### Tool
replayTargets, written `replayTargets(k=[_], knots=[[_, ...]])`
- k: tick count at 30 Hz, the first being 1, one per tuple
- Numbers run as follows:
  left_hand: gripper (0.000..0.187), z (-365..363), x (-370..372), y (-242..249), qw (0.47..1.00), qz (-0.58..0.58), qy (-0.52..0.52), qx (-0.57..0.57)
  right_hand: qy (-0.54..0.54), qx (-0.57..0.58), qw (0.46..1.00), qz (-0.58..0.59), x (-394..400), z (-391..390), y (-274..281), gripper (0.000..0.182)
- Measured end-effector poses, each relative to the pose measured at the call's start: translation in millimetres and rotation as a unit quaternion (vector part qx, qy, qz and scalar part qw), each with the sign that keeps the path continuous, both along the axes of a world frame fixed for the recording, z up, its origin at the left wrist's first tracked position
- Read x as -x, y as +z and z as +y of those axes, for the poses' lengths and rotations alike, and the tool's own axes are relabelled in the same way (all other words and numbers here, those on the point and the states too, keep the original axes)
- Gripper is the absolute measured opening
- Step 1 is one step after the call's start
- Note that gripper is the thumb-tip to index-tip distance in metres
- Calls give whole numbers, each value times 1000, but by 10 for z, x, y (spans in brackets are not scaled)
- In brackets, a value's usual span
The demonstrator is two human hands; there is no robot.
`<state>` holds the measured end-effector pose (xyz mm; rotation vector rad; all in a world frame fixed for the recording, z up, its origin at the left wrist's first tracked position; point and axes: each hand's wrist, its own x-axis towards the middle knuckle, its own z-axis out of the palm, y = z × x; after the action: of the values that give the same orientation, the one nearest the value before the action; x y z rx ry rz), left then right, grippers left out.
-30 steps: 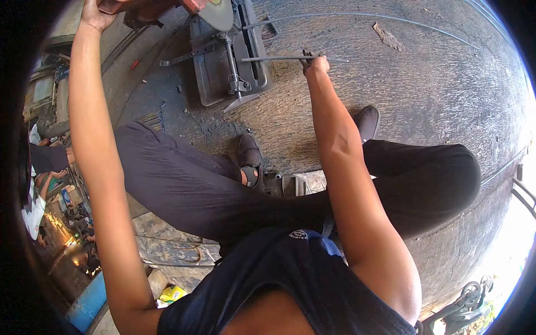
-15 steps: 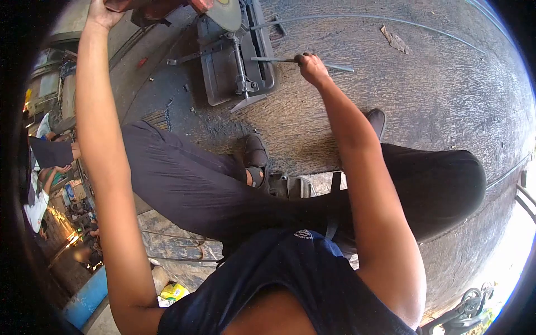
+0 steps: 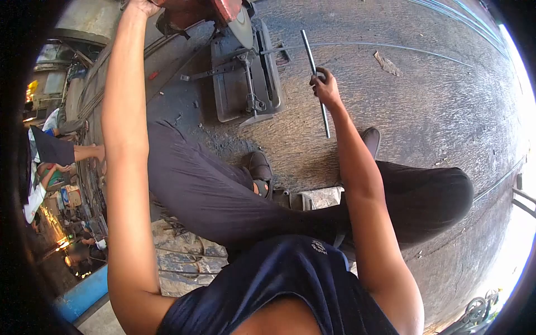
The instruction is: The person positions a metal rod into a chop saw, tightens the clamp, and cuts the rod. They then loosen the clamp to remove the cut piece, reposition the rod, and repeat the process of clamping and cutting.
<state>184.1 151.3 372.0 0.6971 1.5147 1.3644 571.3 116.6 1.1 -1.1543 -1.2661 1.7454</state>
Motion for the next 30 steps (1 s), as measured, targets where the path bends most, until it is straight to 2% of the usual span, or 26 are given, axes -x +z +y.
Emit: replayTargets(k=[2, 3, 5, 9, 12, 17, 19, 22, 30], knots=[[38, 64, 81, -36, 1000, 7, 21, 12, 6, 50, 997, 58, 13, -91, 100, 33], [38, 40, 61, -58, 1000, 5, 21, 11, 7, 65, 993, 97, 36, -148, 157, 29], [38, -33, 32, -113, 999, -31, 0, 12, 23, 83, 989, 121, 101, -212, 288, 27], [40, -167, -93, -169, 999, -11, 32, -1, 74, 108, 983, 131, 250, -227, 328, 26], [41, -205, -115, -181, 1000, -3, 8, -22, 59, 48, 996, 51, 377, -314, 415, 28], [42, -235, -107, -228, 1000, 14, 10, -24, 62, 7, 998, -16, 531, -316, 390, 34], [43, -260, -139, -219, 1000, 7, 2, -23, 73, -85, 988, -105, 588, -299, 370, 37], [41, -269, -148, -226, 1000, 2, 5, -29, 51, -141, 974, -168, 617, -367, 501, 40], [43, -329, -226, -212, 999, 28, 22, -10, 54, -143, 968, -198, 657, -300, 664, 42]])
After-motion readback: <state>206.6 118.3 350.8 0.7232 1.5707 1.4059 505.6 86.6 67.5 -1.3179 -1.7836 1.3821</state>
